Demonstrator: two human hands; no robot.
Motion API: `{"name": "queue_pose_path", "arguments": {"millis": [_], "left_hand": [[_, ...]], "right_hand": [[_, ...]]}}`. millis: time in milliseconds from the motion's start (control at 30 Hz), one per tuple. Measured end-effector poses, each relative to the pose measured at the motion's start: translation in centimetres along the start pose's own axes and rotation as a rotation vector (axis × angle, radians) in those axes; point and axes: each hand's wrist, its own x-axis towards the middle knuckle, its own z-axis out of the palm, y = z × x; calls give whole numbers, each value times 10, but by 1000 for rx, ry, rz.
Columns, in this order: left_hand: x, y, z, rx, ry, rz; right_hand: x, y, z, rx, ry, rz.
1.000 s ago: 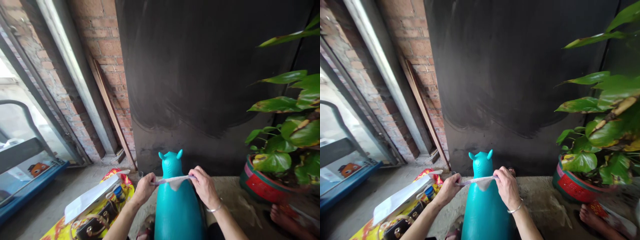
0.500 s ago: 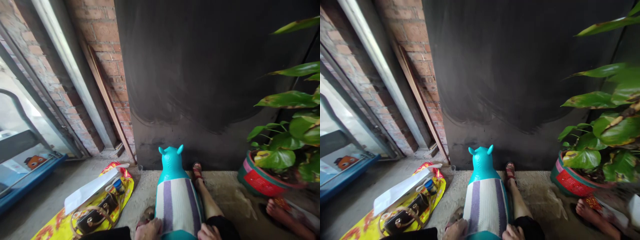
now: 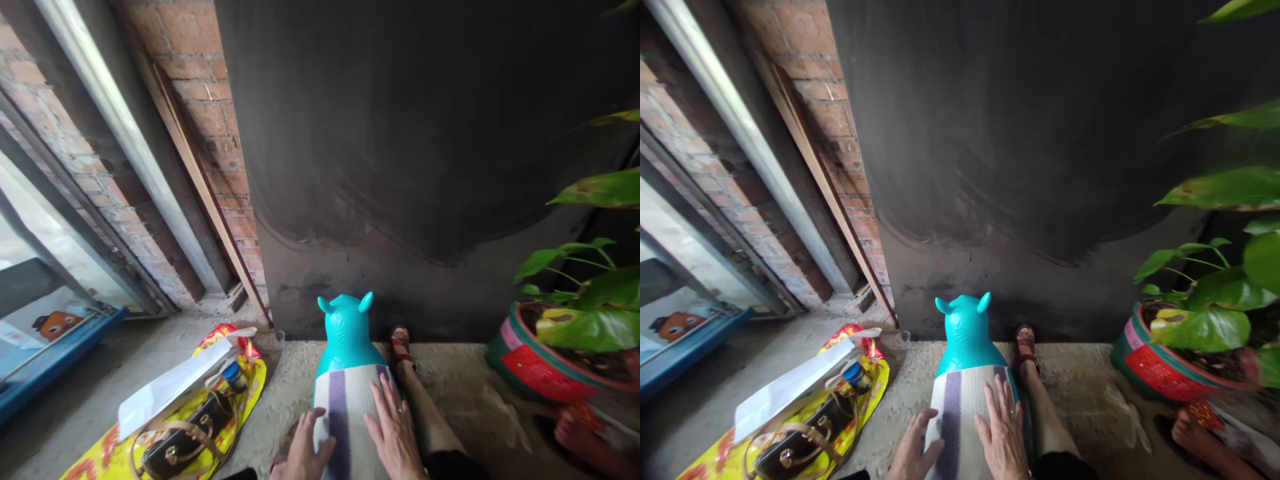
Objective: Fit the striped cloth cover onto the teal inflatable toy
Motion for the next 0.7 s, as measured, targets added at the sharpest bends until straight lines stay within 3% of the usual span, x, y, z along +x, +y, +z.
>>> {"name": "queue_pose_path", "arguments": {"millis": [133, 233, 367, 467, 567, 700], "left_hand": [[23, 13, 33, 107, -87, -91], [39, 20, 43, 148, -121, -124], [55, 18, 34, 96, -102, -1], [60, 18, 26, 79, -107, 3], [56, 23, 20, 80, -152, -9], [36, 25, 17, 70, -220, -51]], "right_hand": [[-7, 2, 37, -3, -89, 24], [6, 2, 43, 13, -153, 92], [38, -3, 44, 21, -207, 196], [49, -5, 51, 45, -184, 202], [36, -9, 53, 39, -129, 201], [-1, -12, 36, 58, -46, 136]]}}
